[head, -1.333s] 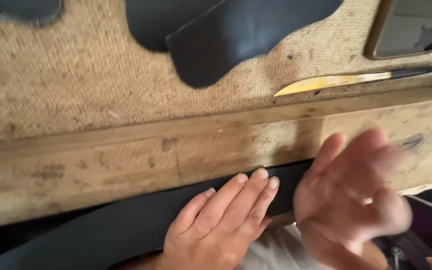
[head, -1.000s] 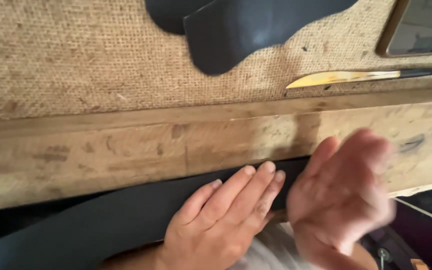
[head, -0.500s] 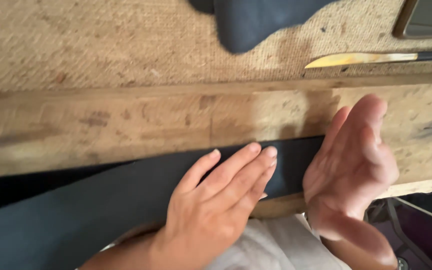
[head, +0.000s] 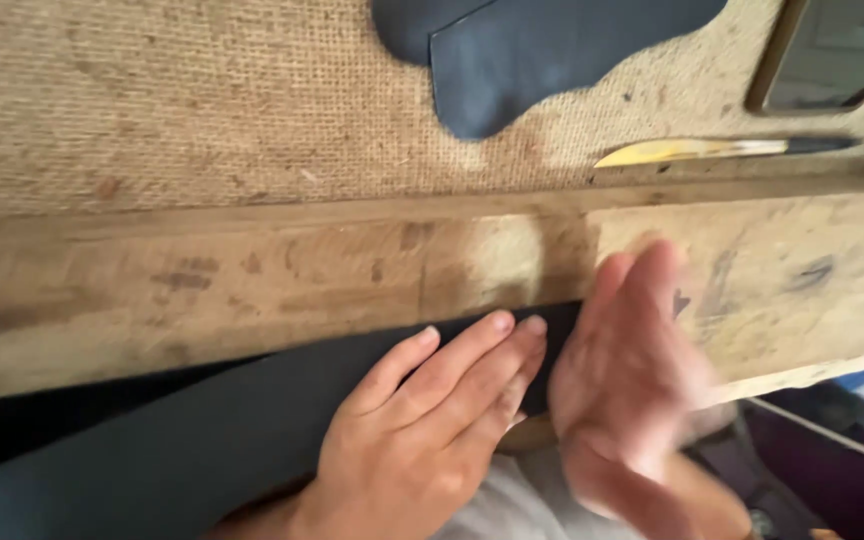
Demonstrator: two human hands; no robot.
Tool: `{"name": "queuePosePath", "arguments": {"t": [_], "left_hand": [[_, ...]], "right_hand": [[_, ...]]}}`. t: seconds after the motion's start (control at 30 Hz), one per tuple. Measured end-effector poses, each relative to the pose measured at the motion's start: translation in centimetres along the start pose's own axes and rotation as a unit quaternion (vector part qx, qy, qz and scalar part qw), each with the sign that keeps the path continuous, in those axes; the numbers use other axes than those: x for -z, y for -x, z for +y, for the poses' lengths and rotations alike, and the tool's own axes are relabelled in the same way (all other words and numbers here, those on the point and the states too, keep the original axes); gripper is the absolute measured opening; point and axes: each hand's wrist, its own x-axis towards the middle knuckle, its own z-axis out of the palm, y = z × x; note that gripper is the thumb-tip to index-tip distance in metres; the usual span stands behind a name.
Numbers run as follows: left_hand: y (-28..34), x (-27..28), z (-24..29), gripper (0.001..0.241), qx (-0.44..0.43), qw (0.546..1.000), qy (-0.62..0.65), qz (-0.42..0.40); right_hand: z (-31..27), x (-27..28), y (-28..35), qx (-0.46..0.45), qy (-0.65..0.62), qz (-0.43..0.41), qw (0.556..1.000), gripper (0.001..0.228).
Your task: Marking geometric patterns on a strip of black leather using a metal ruler and a stylus
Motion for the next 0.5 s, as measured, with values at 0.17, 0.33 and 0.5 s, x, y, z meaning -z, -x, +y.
{"name": "queuePosePath", "arguments": {"t": [0.17, 0.33, 0.5], "left_hand": [[0.5, -0.1, 0.1, 0.042, 0.009, 1.000, -0.015, 0.008], [1.1, 0.3, 0.0, 0.045, 0.007, 1.000, -0.001, 0.002], [0.7, 0.2, 0.1, 0.044, 0.001, 1.000, -0.010, 0.013]], "right_hand": [[-0.8, -0.8, -1.9, 0.095, -0.052, 0.054, 0.993, 0.090], [-0.5, -2.9, -1.2, 0.074, -0.036, 0.031, 0.996, 0.096], [-1.7, -1.9, 0.1, 0.063, -0.047, 0.001, 0.997, 0.095]]}}
